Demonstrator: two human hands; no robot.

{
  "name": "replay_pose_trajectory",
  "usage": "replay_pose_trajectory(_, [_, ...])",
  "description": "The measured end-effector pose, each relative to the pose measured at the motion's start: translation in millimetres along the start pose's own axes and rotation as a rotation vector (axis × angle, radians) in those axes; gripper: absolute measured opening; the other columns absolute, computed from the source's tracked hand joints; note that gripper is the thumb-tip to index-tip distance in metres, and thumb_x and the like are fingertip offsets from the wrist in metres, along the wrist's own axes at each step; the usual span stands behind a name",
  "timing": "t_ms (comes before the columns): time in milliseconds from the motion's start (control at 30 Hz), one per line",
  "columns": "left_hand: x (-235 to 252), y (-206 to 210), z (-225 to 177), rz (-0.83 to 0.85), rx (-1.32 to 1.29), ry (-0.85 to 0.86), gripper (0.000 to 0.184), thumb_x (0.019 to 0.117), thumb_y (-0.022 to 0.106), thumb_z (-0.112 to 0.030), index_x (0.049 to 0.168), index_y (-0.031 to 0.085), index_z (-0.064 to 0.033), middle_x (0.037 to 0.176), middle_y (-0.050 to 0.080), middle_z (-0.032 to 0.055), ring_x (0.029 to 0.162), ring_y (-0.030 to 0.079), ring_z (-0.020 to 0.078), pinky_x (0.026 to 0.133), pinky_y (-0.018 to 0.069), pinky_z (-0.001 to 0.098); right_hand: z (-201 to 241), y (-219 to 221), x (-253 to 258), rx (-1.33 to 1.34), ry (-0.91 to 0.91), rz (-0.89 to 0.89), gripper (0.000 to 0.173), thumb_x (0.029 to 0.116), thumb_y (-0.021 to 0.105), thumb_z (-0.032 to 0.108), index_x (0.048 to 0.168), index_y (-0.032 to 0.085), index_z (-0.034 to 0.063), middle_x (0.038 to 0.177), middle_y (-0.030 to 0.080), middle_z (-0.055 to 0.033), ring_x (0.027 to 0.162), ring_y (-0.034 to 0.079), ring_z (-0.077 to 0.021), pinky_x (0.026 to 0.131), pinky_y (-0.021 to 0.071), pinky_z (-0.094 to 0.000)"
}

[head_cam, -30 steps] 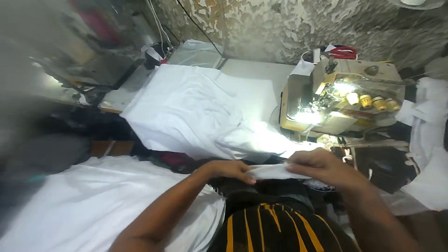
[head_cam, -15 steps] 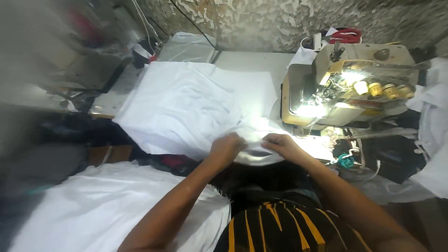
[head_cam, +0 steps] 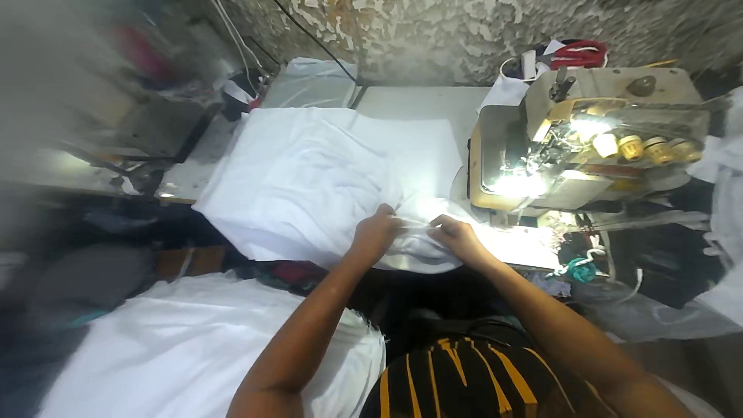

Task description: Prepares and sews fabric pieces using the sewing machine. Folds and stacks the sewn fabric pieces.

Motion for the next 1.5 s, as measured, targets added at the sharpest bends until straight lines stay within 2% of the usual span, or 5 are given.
replay_pose_trajectory(233, [-28.5,-6.3,-28.9,-0.374,0.192,0.390,0.018,0.0920,0.068,-0.001,0.107,0.079,-0.0039,0.096,0.068,0.0223,0.064,0.068,0.0328,0.054,0.0564,0.0434,-3.7,-3.4,-3.6,0.120,0.087,0.005,0.038,0.1010,0.064,0.015,0.137,0.055,0.0057,0.071,0.064,-0.0069,0.058,0.057,-0.0152,0.060,0.0510,-0.0370])
replay_pose_trajectory(500, [-36.9,-21.4,-44.2,-0.455,0.196,0.308,0.033,0.0930,0.069,-0.007,0.125,0.071,-0.0016,0.083,0.063,0.0161,0.055,0.062,0.0270,0.047,0.0506,0.0393,38.7,-27.3,-16.9,-0.158,-0.186,-0.225,0.015,0.0996,0.065,0.014,0.102,0.071,0.0004,0.073,0.067,-0.0117,0.062,0.065,-0.0248,0.060,0.0521,-0.0470])
replay_pose_trajectory(667, [-35.0,-32.3,-47.9,-0.486,0.054,0.232,0.010,0.0898,0.075,-0.007,0.098,0.079,-0.0035,0.106,0.070,0.0190,0.065,0.068,0.0277,0.052,0.0544,0.0427,55.7,-41.7,-25.3,-0.276,-0.310,-0.389,0.014,0.0964,0.067,0.014,0.097,0.071,-0.0002,0.071,0.068,-0.0111,0.059,0.066,-0.0244,0.054,0.0523,-0.0429])
replay_pose_trajectory(1000, [-21.3,-41.1,-53.4,-0.316,-0.083,0.080,0.015,0.0974,0.070,-0.015,0.104,0.073,-0.0015,0.075,0.070,0.0144,0.064,0.067,0.0303,0.061,0.0531,0.0519,63.3,-60.0,-32.6,-0.315,-0.350,-0.506,0.015,0.0953,0.068,0.013,0.097,0.073,-0.0006,0.072,0.070,-0.0125,0.060,0.067,-0.0251,0.053,0.0524,-0.0418])
replay_pose_trajectory(1500, [-14.7,-42.4,-68.0,-0.351,-0.130,0.183,0.018,0.0998,0.064,-0.009,0.114,0.074,-0.0030,0.096,0.076,0.0138,0.083,0.074,0.0290,0.073,0.0569,0.0526,56.8,-78.6,-39.4,-0.265,-0.322,-0.574,0.018,0.0940,0.070,0.016,0.088,0.071,-0.0004,0.066,0.065,-0.0099,0.055,0.061,-0.0192,0.051,0.0480,-0.0356])
Point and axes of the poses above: each hand's wrist, its own x-axis towards the middle knuckle, its own y-axis out of the palm, z = x × y, the point moved 8 cm from there along x, towards the middle knuckle
